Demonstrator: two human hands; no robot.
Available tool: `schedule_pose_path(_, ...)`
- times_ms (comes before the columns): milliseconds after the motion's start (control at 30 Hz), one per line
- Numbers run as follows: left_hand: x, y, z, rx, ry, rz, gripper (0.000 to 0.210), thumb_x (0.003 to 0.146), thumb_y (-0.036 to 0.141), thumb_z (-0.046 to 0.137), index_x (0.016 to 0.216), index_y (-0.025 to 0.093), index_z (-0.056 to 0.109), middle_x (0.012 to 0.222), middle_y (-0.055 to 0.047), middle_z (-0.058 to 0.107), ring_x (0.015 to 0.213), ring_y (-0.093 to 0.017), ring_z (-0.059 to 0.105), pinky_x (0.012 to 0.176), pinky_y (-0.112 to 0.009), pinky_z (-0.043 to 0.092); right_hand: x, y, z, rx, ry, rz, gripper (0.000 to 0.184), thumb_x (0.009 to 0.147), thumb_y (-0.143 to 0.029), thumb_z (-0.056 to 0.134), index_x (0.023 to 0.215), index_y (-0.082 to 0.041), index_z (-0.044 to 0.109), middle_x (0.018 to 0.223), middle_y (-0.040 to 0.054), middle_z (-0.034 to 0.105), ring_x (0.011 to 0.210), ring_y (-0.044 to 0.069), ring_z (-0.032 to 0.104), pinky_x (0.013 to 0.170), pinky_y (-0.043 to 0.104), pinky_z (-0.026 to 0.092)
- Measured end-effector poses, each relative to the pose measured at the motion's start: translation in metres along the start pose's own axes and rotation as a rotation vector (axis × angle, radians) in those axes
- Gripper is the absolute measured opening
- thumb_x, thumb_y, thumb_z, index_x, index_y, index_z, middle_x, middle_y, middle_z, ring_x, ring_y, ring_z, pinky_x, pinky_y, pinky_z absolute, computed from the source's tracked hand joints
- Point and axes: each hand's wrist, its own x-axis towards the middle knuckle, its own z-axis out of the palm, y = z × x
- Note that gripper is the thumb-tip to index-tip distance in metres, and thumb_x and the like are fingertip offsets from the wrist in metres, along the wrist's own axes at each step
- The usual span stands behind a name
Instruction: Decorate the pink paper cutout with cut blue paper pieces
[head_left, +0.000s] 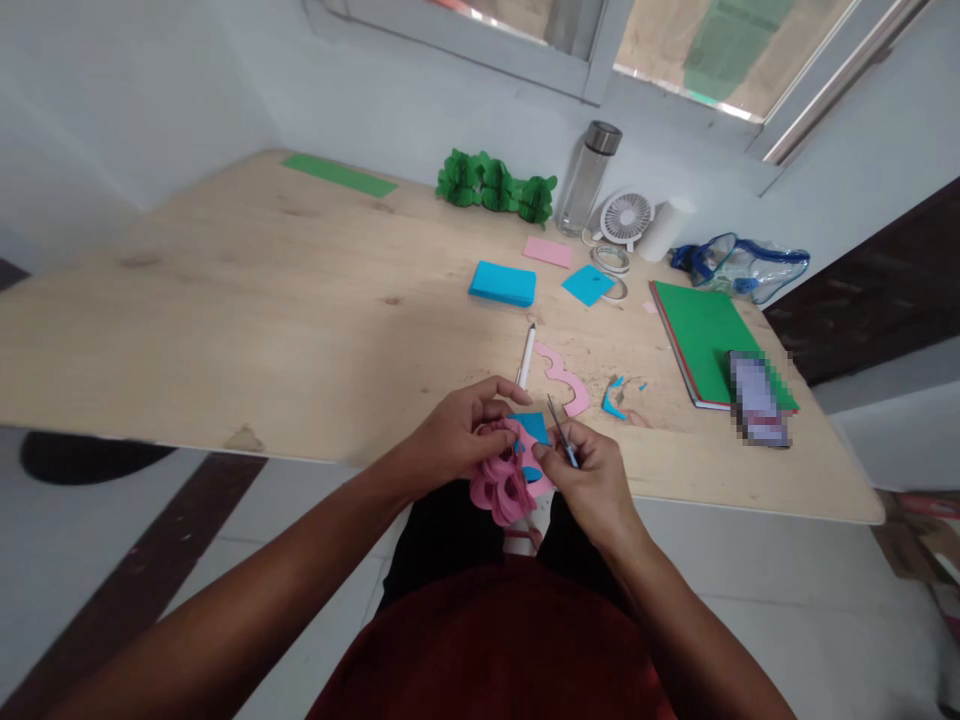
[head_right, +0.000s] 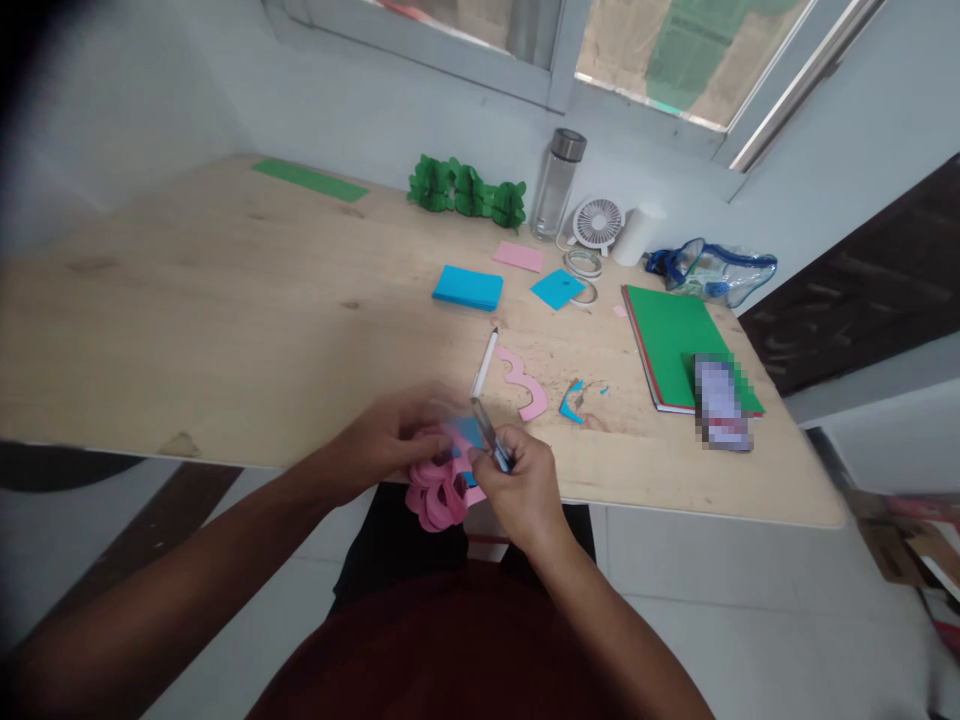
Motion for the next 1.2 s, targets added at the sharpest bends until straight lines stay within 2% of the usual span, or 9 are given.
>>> schedule_pose_path(233, -0.004, 0.011, 0.001, 0.056, 0.019, 0.018, 0.034, 0.069, 0.022, 0.065, 0.102, 0.017, 0.057, 0.086, -0.005, 0.068, 0.074, -0.017, 0.066, 0.057, -0.024, 0.050, 0.001, -0.001, 0.001, 0.016, -0.018, 0.007, 0.016, 0.076, -0.027, 0.060, 0.066, -0.019, 0.049, 0.056, -0.0065, 0.036, 0.052, 0.009, 0.030, 0.049, 0.023, 0.025)
schedule_pose_path(333, -0.006, 0.014, 0.000, 0.070, 0.008, 0.023, 0.031, 0.071, 0.021, 0.063, 0.101, 0.017, 0.057, 0.083, -0.004, 0.067, 0.074, -0.017, 0.066, 0.057, -0.024, 0.050, -0.003, -0.004, -0.005, 0.058, -0.070, 0.002, 0.013, 0.079, -0.031, 0.059, 0.080, -0.019, 0.055, 0.062, -0.0043, 0.043, 0.056, 0.010, 0.035, 0.052, 0.023, 0.029)
schedule_pose_path(400, -0.006, 0.014, 0.000, 0.074, 0.008, 0.021, 0.030, 0.072, 0.022, 0.063, 0.101, 0.017, 0.056, 0.081, -0.003, 0.066, 0.074, -0.017, 0.065, 0.057, -0.024, 0.050, -0.009, -0.005, -0.012, 0.096, -0.079, -0.014, 0.020, 0.081, -0.036, 0.058, 0.092, -0.019, 0.055, 0.069, -0.0024, 0.047, 0.060, 0.012, 0.041, 0.055, 0.024, 0.033)
schedule_pose_path(467, -0.007, 0.013, -0.001, 0.073, 0.010, 0.017, 0.030, 0.073, 0.022, 0.063, 0.101, 0.018, 0.056, 0.080, -0.002, 0.065, 0.072, -0.017, 0.065, 0.057, -0.024, 0.050, -0.016, -0.004, -0.021, 0.065, -0.074, -0.004, 0.023, 0.085, -0.040, 0.053, 0.096, -0.020, 0.052, 0.065, -0.0042, 0.041, 0.059, 0.012, 0.039, 0.055, 0.024, 0.033)
schedule_pose_path(600, -0.007, 0.013, -0.001, 0.080, 0.011, 0.019, 0.028, 0.073, 0.019, 0.061, 0.100, 0.018, 0.056, 0.077, -0.001, 0.065, 0.072, -0.016, 0.064, 0.058, -0.024, 0.050, -0.028, -0.002, -0.034, -0.066, -0.162, -0.023, 0.023, 0.089, -0.042, 0.049, 0.089, -0.020, 0.054, 0.064, -0.0047, 0.038, 0.057, 0.011, 0.035, 0.054, 0.024, 0.029)
schedule_pose_path(733, -0.007, 0.016, 0.000, 0.133, 0.015, 0.040, 0.025, 0.072, 0.017, 0.060, 0.097, 0.018, 0.057, 0.077, -0.002, 0.065, 0.071, -0.016, 0.063, 0.057, -0.023, 0.049, -0.032, -0.002, -0.035, -0.158, -0.226, -0.025, 0.024, 0.088, -0.042, 0.052, 0.085, -0.020, 0.058, 0.061, -0.0051, 0.040, 0.056, 0.011, 0.037, 0.054, 0.025, 0.028)
schedule_pose_path(1200, -0.008, 0.017, 0.000, 0.147, 0.000, 0.041, 0.024, 0.071, 0.018, 0.061, 0.095, 0.017, 0.057, 0.079, -0.002, 0.065, 0.072, -0.016, 0.063, 0.057, -0.023, 0.049, -0.028, 0.001, -0.032, -0.253, -0.193, -0.046, 0.023, 0.088, -0.040, 0.052, 0.083, -0.019, 0.060, 0.063, -0.0037, 0.048, 0.058, 0.012, 0.044, 0.055, 0.024, 0.032)
